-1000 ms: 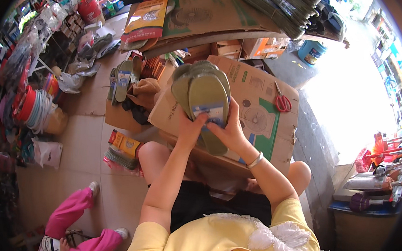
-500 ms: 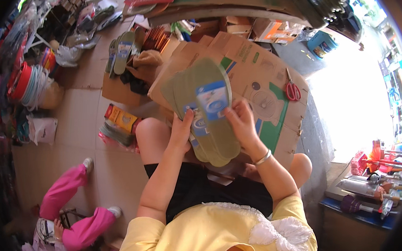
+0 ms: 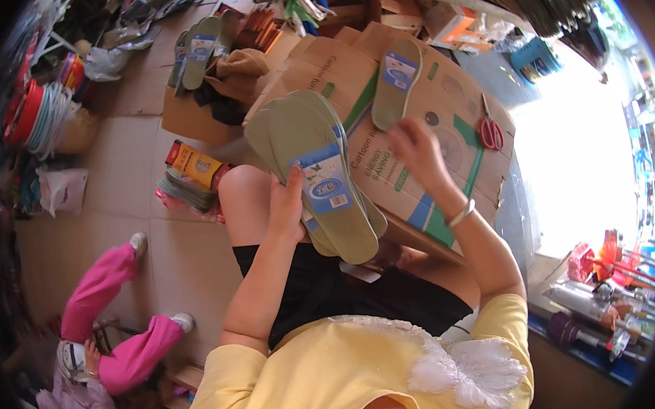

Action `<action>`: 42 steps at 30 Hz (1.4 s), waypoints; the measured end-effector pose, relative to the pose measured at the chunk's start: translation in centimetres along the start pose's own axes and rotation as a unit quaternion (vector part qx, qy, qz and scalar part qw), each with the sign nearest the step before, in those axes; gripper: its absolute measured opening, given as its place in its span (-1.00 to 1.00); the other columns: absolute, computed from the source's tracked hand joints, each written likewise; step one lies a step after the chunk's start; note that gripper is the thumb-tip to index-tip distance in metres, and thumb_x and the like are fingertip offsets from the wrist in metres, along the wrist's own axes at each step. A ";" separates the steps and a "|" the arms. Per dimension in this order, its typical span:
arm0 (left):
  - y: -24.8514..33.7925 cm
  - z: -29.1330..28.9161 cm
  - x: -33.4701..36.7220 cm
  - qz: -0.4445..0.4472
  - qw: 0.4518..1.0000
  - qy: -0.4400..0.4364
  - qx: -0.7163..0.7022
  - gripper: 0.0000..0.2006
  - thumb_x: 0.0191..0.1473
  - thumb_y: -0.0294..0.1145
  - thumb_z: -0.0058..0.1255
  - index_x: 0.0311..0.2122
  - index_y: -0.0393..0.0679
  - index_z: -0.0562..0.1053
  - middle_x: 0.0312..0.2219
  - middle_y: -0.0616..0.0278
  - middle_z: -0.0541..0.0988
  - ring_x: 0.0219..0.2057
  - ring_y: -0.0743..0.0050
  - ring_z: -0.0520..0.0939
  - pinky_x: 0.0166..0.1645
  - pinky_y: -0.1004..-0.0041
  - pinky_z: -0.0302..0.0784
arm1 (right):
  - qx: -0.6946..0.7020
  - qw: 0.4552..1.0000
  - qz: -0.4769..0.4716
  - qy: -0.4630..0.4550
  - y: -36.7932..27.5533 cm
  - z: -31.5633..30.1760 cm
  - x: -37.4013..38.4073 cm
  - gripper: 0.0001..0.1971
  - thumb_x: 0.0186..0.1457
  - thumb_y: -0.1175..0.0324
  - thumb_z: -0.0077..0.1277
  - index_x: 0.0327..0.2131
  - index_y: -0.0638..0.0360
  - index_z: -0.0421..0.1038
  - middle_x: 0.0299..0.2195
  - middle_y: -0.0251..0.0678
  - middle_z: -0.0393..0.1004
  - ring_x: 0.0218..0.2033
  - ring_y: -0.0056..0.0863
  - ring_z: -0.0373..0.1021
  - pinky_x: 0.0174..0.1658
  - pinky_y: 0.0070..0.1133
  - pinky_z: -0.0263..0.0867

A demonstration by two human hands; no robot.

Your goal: The person cleans and inspects several shoe insoles using a cloth, then trims one with scissors, and finally organizes them into boxes along with other packaged items.

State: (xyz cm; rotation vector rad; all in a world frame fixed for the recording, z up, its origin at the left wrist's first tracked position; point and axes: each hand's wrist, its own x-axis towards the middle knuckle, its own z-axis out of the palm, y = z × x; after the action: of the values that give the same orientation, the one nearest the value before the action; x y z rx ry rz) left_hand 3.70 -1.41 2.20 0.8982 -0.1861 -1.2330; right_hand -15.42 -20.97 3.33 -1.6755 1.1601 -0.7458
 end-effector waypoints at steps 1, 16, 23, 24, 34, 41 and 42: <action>0.0 -0.4 -0.1 0.007 1.000 0.000 0.011 -0.41 0.09 -0.09 0.05 0.10 -0.16 0.13 -0.10 0.12 0.42 -0.11 0.29 0.51 -0.08 0.31 0.52 | -0.009 0.998 0.000 -0.069 -2.3 0.7 -2.5 -0.60 0.00 0.20 0.13 -0.17 0.27 0.33 -0.41 -0.21 0.48 -0.39 -0.52 0.42 -0.35 -0.58 0.34; 0.2 0.9 -1.0 0.029 0.999 -0.031 -0.012 -0.59 0.14 -0.35 -0.01 0.06 -0.20 0.20 -0.11 0.11 0.46 -0.15 0.28 0.55 -0.09 0.29 0.54 | 0.012 0.998 -0.049 -0.034 -5.5 2.5 -4.5 -0.71 0.18 0.23 -0.06 -0.42 0.31 0.41 -0.59 -0.42 0.33 -0.52 -0.69 0.16 -0.48 -0.62 0.17; 0.7 2.0 -1.4 0.025 0.999 -0.031 -0.033 -0.59 0.12 -0.31 0.04 0.01 -0.26 0.26 -0.15 0.06 0.49 -0.18 0.26 0.58 -0.12 0.27 0.56 | 0.068 0.977 0.028 0.202 1.8 -0.6 5.2 -0.66 0.16 0.20 -0.04 -0.14 0.31 0.33 -0.42 -0.34 0.44 -0.42 -0.62 0.35 -0.32 -0.61 0.32; 1.0 1.9 -1.3 0.035 0.998 -0.025 -0.035 -0.59 0.12 -0.31 0.04 0.01 -0.26 0.26 -0.15 0.06 0.49 -0.18 0.26 0.58 -0.12 0.27 0.56 | 0.018 0.983 0.006 0.180 1.4 -0.6 4.2 -0.64 0.15 0.20 -0.02 -0.13 0.31 0.32 -0.37 -0.32 0.45 -0.37 -0.61 0.37 -0.30 -0.61 0.33; -1.1 1.7 0.1 0.055 0.998 -0.023 0.010 -0.43 0.07 -0.25 0.11 0.11 -0.13 0.13 -0.06 0.18 0.43 -0.08 0.38 0.48 0.00 0.39 0.42 | -0.038 0.982 0.028 -0.184 -6.7 3.6 -7.3 -0.73 0.09 0.30 0.06 -0.22 0.29 0.34 -0.39 -0.29 0.47 -0.35 -0.63 0.40 -0.27 -0.63 0.33; -1.4 -0.4 0.2 0.035 0.999 0.009 0.023 -0.42 0.10 -0.21 0.07 0.15 -0.10 0.09 -0.04 0.19 0.40 -0.09 0.36 0.50 -0.04 0.36 0.46 | 0.227 0.971 0.012 -0.081 -3.6 2.7 -7.7 -0.78 0.12 0.36 0.04 -0.23 0.30 0.33 -0.38 -0.37 0.45 -0.38 -0.62 0.40 -0.26 -0.70 0.31; -1.3 -0.5 0.1 0.033 0.999 0.008 0.019 -0.42 0.10 -0.21 0.07 0.15 -0.10 0.09 -0.04 0.19 0.40 -0.09 0.36 0.50 -0.04 0.36 0.46 | 0.231 0.973 0.019 -0.013 -2.5 0.9 -6.6 -0.79 0.14 0.36 0.02 -0.23 0.30 0.33 -0.37 -0.37 0.45 -0.36 -0.62 0.39 -0.26 -0.69 0.31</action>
State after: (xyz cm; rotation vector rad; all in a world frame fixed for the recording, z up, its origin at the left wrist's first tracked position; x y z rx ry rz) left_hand 3.07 -1.33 0.97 0.9275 -0.2255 -1.1633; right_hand -16.20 -14.21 5.43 -1.2660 0.9114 -0.8883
